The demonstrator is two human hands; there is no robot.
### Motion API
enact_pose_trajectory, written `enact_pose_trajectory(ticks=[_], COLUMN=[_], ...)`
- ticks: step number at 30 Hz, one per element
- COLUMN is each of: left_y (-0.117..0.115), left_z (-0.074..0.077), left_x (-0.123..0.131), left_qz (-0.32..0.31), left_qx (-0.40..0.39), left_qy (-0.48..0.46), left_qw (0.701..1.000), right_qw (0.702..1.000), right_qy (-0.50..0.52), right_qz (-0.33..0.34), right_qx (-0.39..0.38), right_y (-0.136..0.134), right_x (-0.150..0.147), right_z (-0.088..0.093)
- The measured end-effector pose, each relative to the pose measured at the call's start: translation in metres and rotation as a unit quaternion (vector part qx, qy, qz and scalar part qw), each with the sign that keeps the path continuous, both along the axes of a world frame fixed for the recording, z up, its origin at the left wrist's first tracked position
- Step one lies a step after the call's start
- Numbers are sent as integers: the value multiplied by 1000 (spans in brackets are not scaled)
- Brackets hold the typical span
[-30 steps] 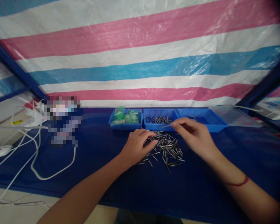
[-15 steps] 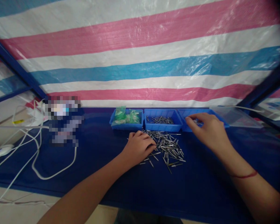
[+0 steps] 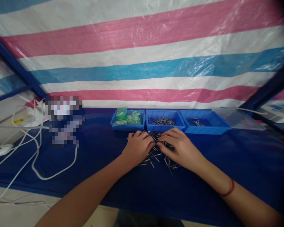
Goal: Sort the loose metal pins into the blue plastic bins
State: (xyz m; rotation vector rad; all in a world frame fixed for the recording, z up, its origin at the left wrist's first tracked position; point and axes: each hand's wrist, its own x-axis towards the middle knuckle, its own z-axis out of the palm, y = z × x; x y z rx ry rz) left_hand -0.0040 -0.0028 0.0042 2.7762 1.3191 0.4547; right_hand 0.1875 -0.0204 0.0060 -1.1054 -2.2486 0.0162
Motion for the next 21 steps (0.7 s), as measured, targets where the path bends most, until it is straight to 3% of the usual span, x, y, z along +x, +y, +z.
enact_pose_trajectory(ticks=[5,10,16,21], left_y=[1,3,4,5], left_z=[0,2,1,-3], left_x=[0,2,3,4], left_qz=[4,-13,-17,11], left_qx=[-1,-50,-116,-163], left_qy=[-52,-134,-312,-382], left_qw=[999,990,943,910], right_qw=[999,996,982,972], right_qy=[14,79,157,182], right_qz=[24,10,-37,-25], right_qx=[-31,-39,-102,-147], right_y=[0,1,1,-1], right_x=[-2,-1,0,-3], right_z=[-4,-3,-3,-5])
